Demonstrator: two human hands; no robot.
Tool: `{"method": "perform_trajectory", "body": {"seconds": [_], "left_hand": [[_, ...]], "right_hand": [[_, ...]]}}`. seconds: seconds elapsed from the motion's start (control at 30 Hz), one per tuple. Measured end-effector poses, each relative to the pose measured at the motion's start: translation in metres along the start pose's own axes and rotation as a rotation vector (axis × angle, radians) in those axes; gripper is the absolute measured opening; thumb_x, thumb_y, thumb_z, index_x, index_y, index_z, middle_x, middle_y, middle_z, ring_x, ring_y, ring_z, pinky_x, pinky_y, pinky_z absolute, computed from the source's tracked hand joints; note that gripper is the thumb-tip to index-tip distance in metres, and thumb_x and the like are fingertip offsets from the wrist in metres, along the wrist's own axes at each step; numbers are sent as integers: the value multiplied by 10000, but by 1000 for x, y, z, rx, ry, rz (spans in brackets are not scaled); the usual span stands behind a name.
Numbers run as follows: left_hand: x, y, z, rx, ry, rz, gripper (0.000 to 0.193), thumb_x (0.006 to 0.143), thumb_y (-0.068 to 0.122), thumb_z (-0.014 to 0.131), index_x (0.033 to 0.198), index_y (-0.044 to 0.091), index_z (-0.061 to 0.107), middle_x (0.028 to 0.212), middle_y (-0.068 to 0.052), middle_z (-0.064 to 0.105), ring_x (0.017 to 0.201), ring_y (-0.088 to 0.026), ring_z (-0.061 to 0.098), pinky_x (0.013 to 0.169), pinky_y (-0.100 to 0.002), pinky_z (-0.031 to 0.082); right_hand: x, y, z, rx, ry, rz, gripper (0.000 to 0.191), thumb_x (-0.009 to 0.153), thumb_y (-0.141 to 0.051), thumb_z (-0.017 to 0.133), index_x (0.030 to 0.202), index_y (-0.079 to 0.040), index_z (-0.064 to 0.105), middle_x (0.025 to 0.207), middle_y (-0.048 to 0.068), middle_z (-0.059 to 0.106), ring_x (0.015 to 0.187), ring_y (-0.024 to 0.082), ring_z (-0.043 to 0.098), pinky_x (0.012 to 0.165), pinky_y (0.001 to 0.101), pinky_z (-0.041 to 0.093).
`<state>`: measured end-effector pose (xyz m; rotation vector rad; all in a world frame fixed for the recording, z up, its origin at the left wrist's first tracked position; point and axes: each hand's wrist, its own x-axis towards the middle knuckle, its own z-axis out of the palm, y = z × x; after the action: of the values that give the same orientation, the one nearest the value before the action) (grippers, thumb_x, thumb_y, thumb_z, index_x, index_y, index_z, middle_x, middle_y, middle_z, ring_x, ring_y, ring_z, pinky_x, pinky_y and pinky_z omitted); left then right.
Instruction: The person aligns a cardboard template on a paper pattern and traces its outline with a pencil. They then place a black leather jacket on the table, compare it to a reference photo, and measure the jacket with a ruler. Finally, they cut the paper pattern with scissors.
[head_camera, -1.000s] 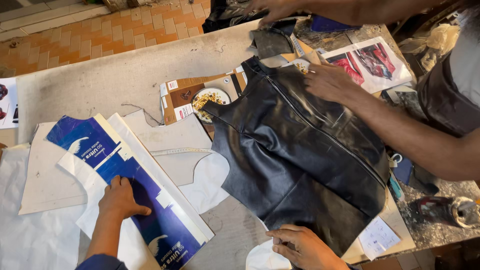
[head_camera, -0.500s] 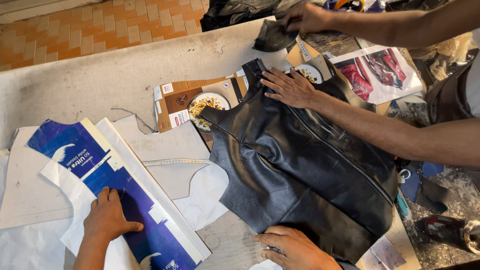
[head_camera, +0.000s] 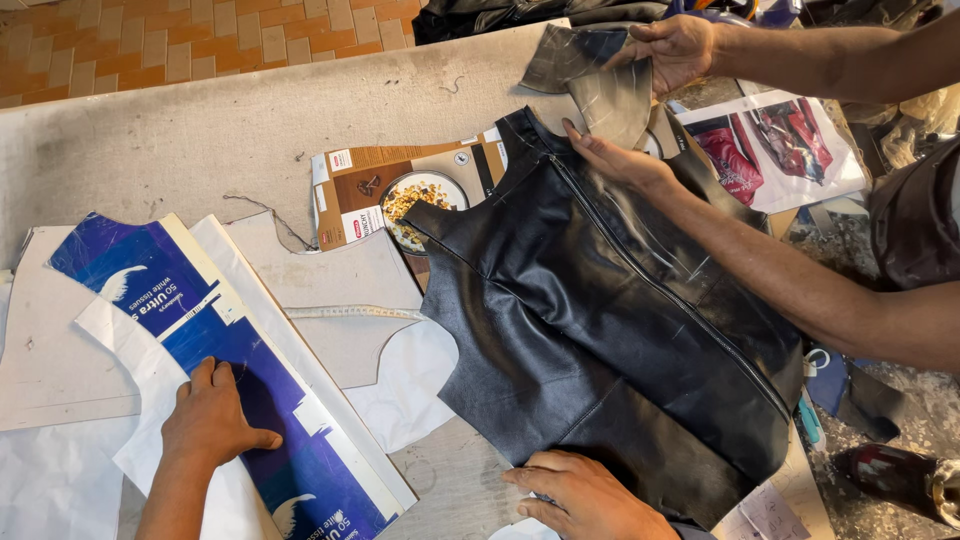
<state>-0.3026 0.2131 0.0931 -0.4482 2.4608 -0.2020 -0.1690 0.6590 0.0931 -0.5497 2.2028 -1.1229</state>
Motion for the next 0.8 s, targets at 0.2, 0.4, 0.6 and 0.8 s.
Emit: {"method": "perform_trajectory", "body": {"seconds": [0.2, 0.4, 0.6, 0.8], "left_hand": [[5, 0, 3, 2, 7, 2, 1435, 438, 511, 1082, 1575, 86, 317, 1684, -125, 231, 1518, -331, 326, 1114, -448, 502], [7, 0, 5, 19, 8, 2, 1416, 447, 523, 1078, 1567, 82, 332, 1673, -136, 251, 1515, -335, 338, 1122, -442, 495], [6, -1, 5, 18, 28, 11, 1437, 425, 531, 1082, 1564, 72, 336, 1666, -143, 262, 1507, -340, 346, 1117, -442, 498], [6, -1, 3, 10, 17, 10, 1409, 441, 521, 1079, 1561, 87, 343, 1673, -132, 256, 1517, -328, 338, 1111, -439, 505]], "right_hand": [[-1, -1, -5, -20, -31, 10, 387, 966, -299, 679, 1284, -78, 686, 1149, 82, 696, 1094, 230, 651, 950, 361, 514], [-6, 14, 9, -23, 13, 119, 386, 954, -350, 676, 1299, -179, 695, 1286, 50, 642, 1251, 230, 564, 1084, 387, 417], [-7, 27, 19, -40, 27, 152, 446, 953, -374, 680, 1373, -222, 684, 1404, 42, 580, 1325, 221, 495, 1132, 382, 376], [0, 12, 8, -25, -31, 87, 389, 978, -325, 675, 1325, -150, 674, 1230, 54, 667, 1201, 231, 598, 1048, 369, 453]]}}
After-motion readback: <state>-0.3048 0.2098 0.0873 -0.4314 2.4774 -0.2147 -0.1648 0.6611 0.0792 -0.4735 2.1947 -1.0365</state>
